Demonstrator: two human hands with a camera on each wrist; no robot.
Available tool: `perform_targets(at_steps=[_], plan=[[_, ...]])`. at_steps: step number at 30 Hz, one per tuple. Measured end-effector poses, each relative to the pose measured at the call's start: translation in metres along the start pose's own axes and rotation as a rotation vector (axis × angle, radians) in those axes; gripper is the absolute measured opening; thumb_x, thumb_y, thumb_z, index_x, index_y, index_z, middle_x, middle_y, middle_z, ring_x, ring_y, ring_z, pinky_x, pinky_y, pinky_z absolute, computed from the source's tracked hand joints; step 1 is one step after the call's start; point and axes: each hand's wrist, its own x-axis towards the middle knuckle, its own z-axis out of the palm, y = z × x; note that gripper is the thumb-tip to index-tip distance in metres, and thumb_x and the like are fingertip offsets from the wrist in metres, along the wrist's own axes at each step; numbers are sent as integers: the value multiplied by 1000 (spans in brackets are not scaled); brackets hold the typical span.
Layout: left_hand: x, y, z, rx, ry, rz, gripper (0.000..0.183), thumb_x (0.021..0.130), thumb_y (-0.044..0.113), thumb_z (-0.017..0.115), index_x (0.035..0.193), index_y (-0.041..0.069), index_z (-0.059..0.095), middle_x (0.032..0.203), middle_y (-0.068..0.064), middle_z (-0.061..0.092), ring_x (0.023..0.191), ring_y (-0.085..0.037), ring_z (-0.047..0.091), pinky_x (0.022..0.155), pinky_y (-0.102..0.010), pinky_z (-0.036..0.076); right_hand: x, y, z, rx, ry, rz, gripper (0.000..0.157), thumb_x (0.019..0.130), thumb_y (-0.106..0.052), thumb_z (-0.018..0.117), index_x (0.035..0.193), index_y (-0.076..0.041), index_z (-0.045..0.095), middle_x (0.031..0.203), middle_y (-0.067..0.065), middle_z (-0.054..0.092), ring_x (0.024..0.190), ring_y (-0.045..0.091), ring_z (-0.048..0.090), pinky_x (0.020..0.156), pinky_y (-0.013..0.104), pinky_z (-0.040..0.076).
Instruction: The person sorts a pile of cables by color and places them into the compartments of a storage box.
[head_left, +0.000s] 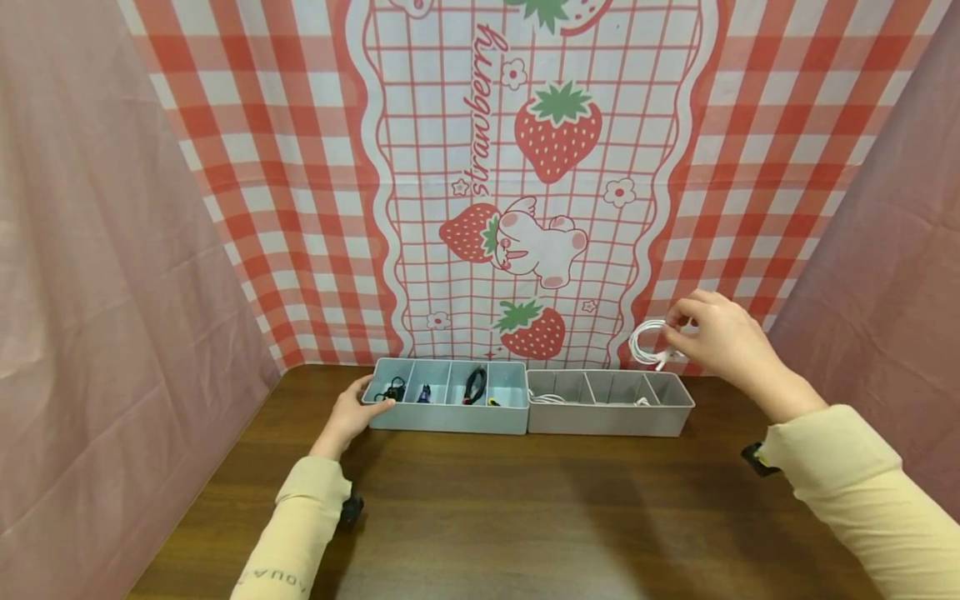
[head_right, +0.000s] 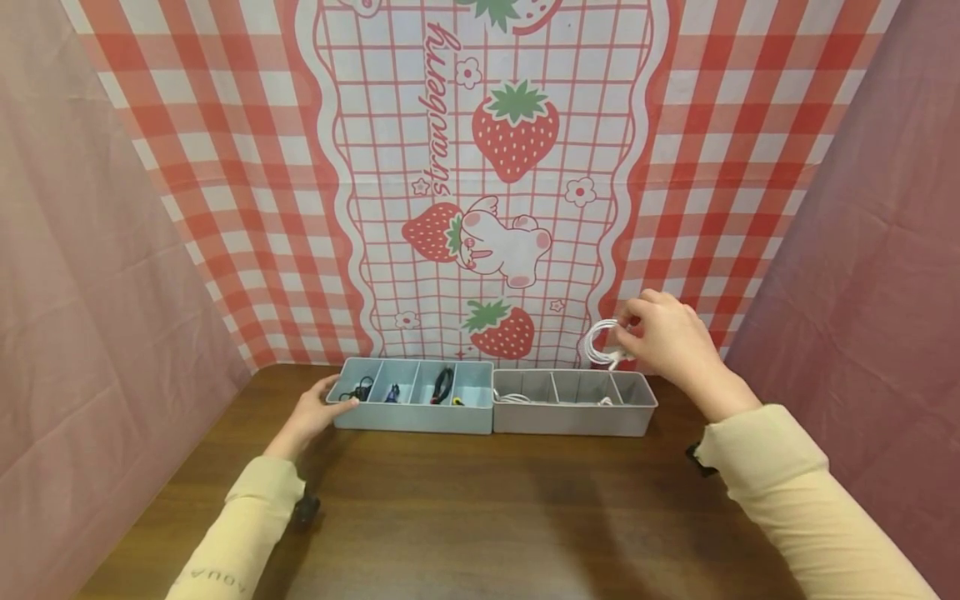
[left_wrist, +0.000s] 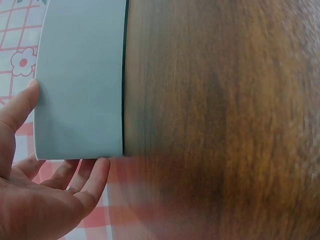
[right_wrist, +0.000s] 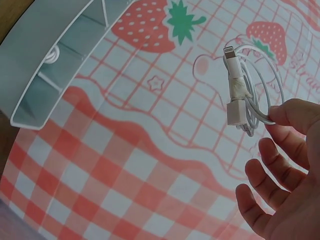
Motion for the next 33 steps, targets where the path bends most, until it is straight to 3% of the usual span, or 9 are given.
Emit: perform_targets(at_steps=[16,26,33], plan=[[-2,2,-1,-4,-17,-8,76,86,27,69,147,5,29,143,-28,32,129,-40,35,100,-55,36,-5,27,1,-20,-4,35,12,75,-12,76,79,-9,66,80,8,58,75,24,54,59,40,43],[-2,2,-1,-13,-12,-13,75,86,26,69,146,5,29,142,-28,34,127,-40,37,100,-55,36,-10,43,14,-4,29,59,13,75,-13,76,76,-9,64,78,7,57,70,24,52,51,34,38],[-2,3,-1,-6,-11,-4,75,86,26,69,146,4,29,143,-28,33,128,-40,35,100,-55,36,-13,56,27,-7,44,91,12,75,-13,75,76,-5,65,77,9,58,70,27,53,51,40,40]])
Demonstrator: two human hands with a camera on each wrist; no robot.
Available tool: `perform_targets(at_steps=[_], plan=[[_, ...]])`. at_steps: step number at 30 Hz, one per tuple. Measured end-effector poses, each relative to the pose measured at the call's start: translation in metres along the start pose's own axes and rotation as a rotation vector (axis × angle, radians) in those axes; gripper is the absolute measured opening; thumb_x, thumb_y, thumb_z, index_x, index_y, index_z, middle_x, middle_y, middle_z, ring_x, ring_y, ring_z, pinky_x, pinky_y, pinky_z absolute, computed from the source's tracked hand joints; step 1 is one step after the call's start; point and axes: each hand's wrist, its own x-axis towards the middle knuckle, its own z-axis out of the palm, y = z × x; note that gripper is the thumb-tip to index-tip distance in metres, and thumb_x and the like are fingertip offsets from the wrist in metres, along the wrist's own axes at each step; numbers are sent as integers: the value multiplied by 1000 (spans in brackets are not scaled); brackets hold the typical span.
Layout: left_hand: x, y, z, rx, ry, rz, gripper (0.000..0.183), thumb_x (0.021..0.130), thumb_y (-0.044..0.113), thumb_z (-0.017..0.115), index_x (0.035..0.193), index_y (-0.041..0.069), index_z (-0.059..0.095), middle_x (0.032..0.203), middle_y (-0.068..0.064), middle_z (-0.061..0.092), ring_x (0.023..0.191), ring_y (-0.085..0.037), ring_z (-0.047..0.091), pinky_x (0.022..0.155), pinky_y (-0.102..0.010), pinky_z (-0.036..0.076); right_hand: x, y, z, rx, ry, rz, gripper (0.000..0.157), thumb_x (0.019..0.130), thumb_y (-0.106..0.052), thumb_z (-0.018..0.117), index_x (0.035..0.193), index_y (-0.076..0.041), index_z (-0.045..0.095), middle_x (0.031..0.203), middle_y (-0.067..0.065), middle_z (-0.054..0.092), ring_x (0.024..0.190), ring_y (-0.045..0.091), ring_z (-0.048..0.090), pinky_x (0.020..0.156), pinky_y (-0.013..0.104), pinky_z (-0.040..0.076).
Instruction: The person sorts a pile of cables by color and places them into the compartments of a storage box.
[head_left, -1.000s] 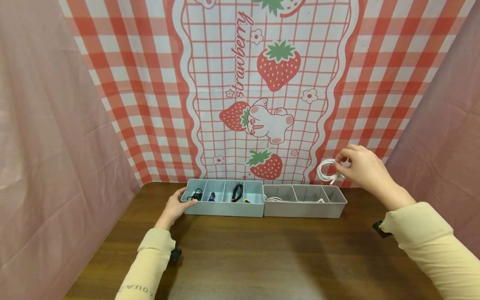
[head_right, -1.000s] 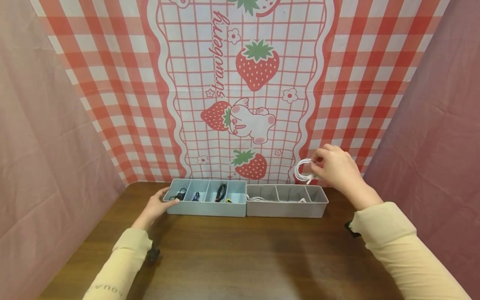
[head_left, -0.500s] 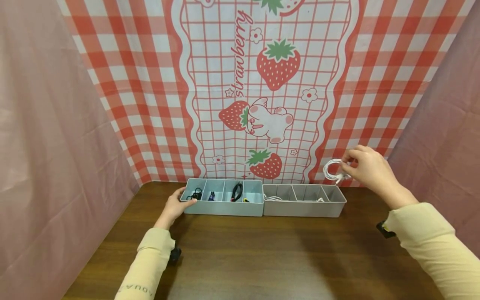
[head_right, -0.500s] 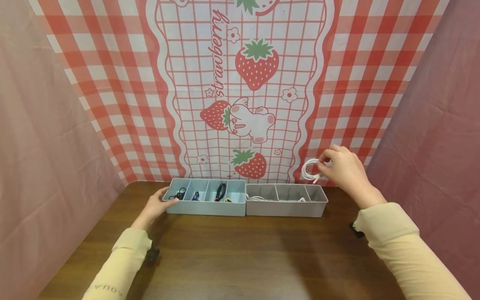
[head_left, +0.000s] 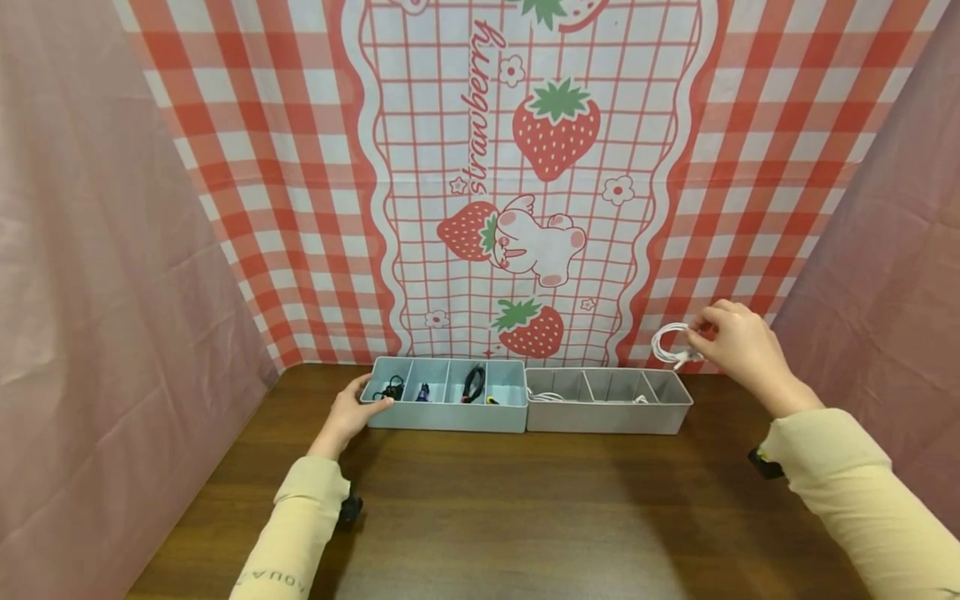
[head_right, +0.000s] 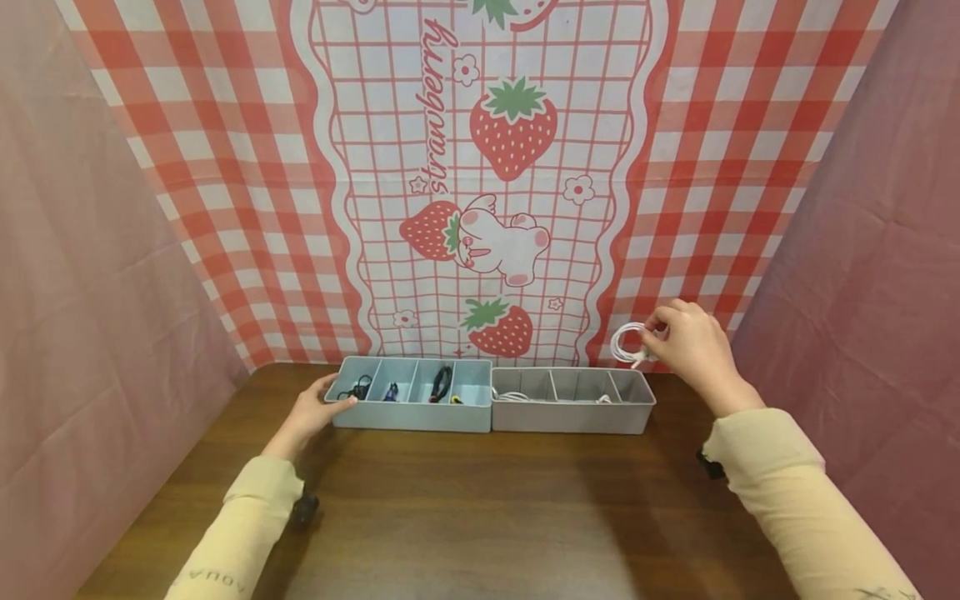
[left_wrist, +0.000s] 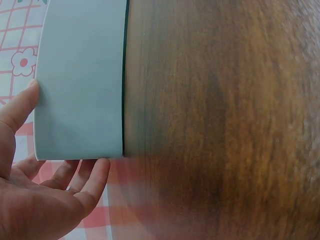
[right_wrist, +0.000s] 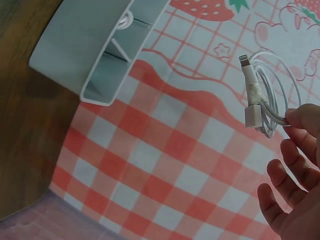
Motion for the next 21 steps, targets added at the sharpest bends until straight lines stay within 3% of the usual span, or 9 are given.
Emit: perform_targets(at_steps=[9,21], plan=[[2,-2,1,-3,17,-4,74,86,25,69,146,4,30,136,-27,41,118,-36,44,97,-52,39,-4,15,19,6,9,17,9,75,-12,73,76,-6,66,75,7,59,70,26,54,56,42,42],[2,-3,1,-12,12,3,74,86,25,69,146,5,30,137,-27,40,120,-36,42,98,-52,39,-16,30,41,17,-28,71,9,78,-15,71,77,-7,67,79,8,60,70,25,55,56,44,41]])
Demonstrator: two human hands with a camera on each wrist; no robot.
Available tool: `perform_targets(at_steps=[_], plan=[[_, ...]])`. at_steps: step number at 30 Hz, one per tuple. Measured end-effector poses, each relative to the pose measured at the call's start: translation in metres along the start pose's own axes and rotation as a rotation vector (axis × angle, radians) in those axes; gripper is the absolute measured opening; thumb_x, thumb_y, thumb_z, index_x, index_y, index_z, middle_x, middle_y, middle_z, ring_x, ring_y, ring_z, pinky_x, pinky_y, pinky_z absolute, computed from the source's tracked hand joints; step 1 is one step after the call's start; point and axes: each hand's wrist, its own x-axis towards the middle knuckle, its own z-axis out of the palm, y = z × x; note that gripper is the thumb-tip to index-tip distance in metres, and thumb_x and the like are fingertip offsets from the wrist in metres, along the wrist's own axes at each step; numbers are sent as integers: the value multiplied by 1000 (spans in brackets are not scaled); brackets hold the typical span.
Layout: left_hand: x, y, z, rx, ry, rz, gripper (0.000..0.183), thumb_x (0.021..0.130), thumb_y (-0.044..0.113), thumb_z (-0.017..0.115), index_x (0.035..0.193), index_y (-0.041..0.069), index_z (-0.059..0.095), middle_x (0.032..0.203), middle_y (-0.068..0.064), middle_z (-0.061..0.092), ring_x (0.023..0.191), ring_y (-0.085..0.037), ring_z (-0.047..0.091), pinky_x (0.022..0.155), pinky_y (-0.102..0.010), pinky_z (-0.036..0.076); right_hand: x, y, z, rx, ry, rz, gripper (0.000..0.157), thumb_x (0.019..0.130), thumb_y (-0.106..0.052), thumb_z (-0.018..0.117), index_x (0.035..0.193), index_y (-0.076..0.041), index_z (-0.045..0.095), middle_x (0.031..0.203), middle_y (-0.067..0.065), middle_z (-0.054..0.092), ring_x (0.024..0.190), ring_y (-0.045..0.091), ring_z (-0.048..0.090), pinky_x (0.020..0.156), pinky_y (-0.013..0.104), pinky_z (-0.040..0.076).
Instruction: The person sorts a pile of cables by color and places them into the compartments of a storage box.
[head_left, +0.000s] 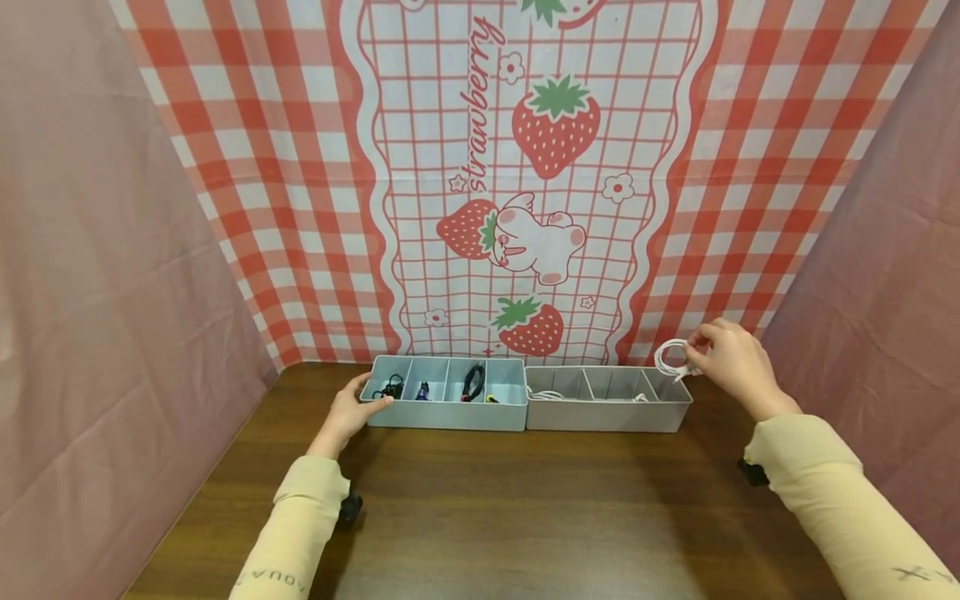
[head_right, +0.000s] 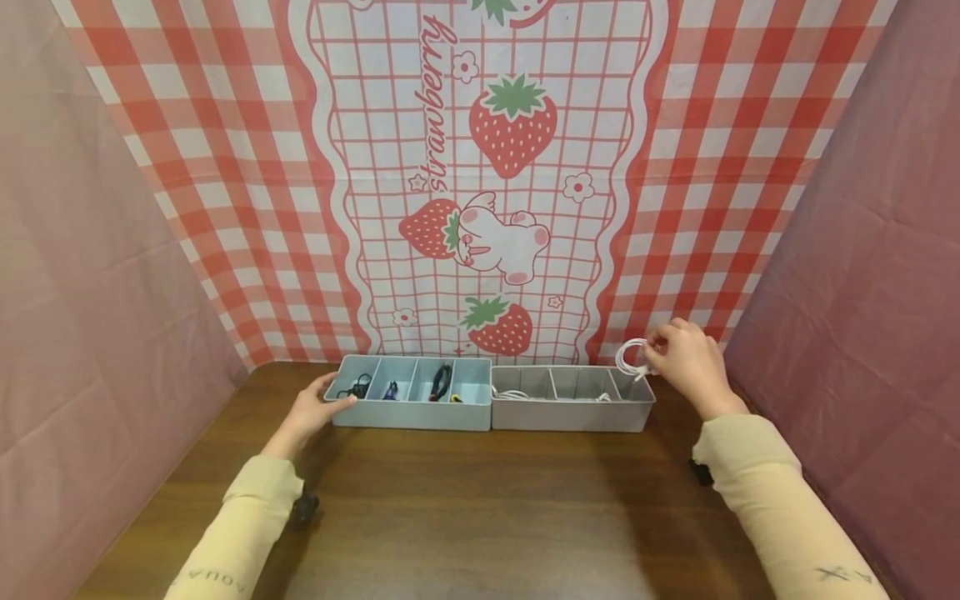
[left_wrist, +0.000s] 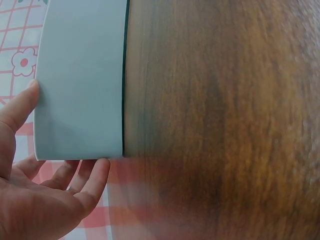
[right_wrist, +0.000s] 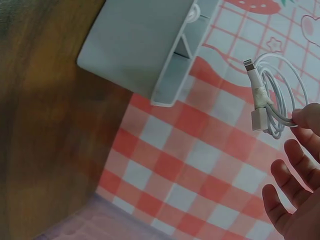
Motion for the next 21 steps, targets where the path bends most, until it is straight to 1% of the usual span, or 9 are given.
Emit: perform_targets(at_steps=[10,17,21], plan=[[0,0,-1,1,-5,8,75,86,26,69,146,5,30,139,-27,38,123,-37,40,98,-53,38,-8,8,16,-24,38,10,9,75,-15,70,70,-10,65,72,7,57,65,23,53,52,40,39],[0,1,0,2,2,4,74,86,25,70,145,4,31,136,-27,42,117,-36,44,96,-52,40,-12,14,29,-34,27,29,11,75,-15,71,70,-8,64,75,9,57,67,27,54,55,46,41],[-1,1,0,0,-2,-1,74,86,25,70,146,4,31,136,-27,41,118,-36,44,96,-52,40,-13,15,34,-39,38,43,10,75,-14,70,70,-7,64,74,10,56,65,28,53,53,46,41]])
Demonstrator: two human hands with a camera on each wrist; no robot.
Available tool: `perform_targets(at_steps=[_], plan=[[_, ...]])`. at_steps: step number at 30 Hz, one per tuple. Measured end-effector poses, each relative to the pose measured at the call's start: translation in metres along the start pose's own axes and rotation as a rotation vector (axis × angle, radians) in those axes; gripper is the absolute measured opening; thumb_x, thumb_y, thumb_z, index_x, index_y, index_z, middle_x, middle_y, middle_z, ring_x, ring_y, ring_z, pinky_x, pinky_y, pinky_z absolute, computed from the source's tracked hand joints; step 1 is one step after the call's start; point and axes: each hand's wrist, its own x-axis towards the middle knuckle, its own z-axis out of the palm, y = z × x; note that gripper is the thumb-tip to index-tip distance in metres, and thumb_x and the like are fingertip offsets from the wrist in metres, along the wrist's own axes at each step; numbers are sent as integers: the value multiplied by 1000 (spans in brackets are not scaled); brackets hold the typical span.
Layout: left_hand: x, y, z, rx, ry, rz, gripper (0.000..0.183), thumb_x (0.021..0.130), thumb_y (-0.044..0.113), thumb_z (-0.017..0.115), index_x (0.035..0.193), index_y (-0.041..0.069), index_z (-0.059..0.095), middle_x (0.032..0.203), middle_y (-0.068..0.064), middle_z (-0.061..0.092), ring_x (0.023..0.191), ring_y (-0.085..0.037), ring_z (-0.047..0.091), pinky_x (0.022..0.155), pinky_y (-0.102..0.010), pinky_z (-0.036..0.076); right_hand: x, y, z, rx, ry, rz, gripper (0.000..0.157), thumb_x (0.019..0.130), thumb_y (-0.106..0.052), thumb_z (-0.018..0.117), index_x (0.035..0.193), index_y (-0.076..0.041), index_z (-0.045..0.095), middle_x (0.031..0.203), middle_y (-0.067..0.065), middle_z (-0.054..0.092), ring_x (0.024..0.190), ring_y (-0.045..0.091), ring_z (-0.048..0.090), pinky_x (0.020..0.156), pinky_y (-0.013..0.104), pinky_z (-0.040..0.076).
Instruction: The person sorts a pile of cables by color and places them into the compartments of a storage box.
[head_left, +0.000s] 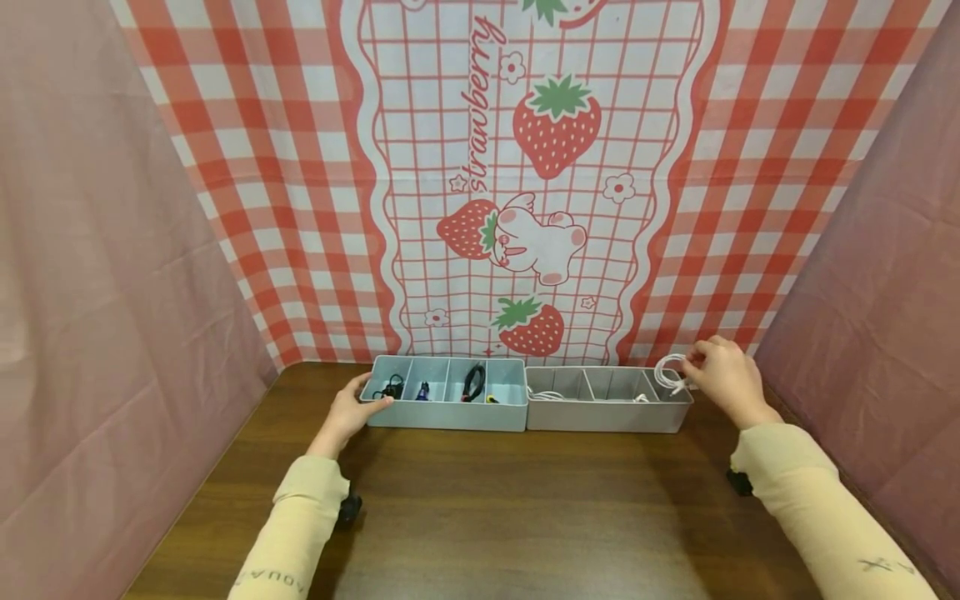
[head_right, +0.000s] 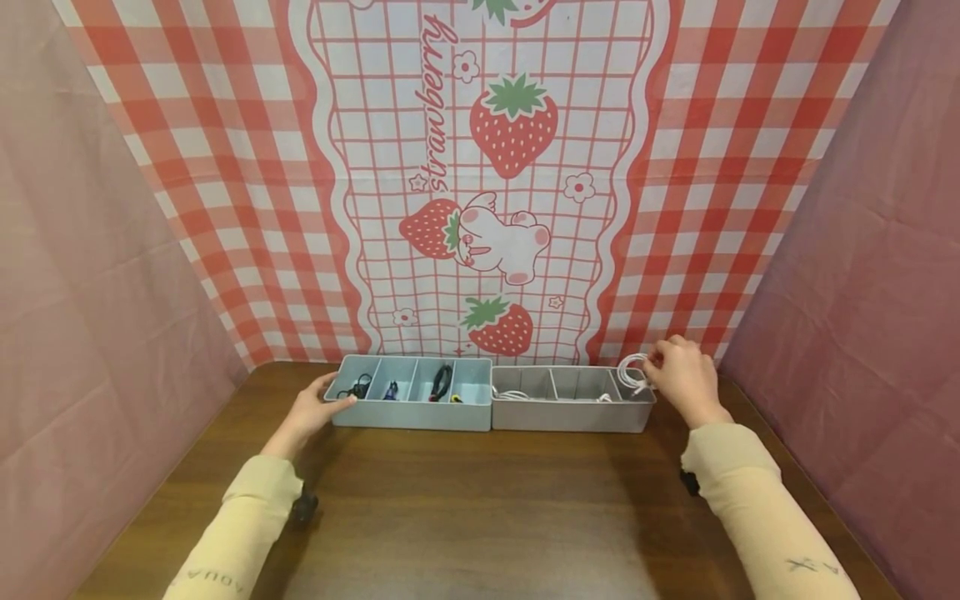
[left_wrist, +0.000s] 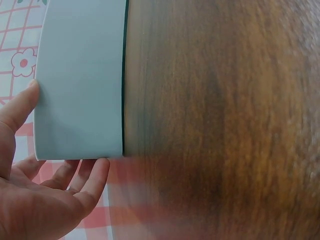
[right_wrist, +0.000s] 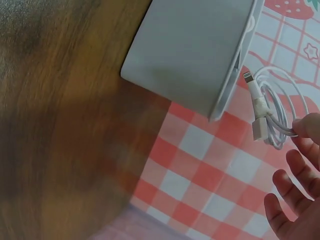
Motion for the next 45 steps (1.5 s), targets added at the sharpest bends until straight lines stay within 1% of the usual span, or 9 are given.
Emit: perform_targets(at_steps=[8,14,20,30,39,42,45], plan=[[-1,1,-1,11,-8,9,75,86,26,69,146,5,29,141,-27,37,125,-38,39,99,-54,37,-2,-1,8,-5,-7,54,12,76,-15,69,73,-5,65,75,13,55,67,31,53,53,50,41],[-1,1,0,14,-5,6,74,86,25,69,146,4,30,139,-28,38,122,-38,41,99,-53,38,-5,-2,14,-29,-29,84,14,77,-17,70,71,-6,63,76,14,55,69,35,54,53,52,39],[-1,3,-1,12,-5,11,73,87,24,69,145,4,31,138,-27,39,122,-37,42,98,-53,38,-9,-2,19,-37,-62,97,15,77,-17,69,72,-5,64,77,14,55,67,33,54,53,51,40],[-1,2,-1,18,-4,3,73,87,23,68,146,4,30,140,-28,37,124,-38,40,99,-54,37,-15,-1,27,3,-72,84,13,78,-16,70,72,-5,65,77,14,55,65,29,53,50,47,41],[-3,2,0,20,-13,8,74,87,25,68,146,4,30,139,-29,38,122,-39,41,96,-54,39,-22,-2,36,19,-47,71,13,77,-16,71,72,-6,66,76,13,54,65,28,52,50,44,41],[-2,2,0,17,-10,11,74,86,26,69,146,4,30,139,-28,38,122,-38,41,97,-53,39,-24,0,41,41,-43,72,12,77,-16,71,73,-6,65,78,12,55,67,28,51,52,45,41],[-1,1,0,12,-9,13,74,86,26,70,146,5,31,139,-28,39,122,-37,41,97,-53,39,-27,4,46,89,-54,86,12,77,-17,72,76,-7,65,82,13,56,70,28,51,57,44,41]])
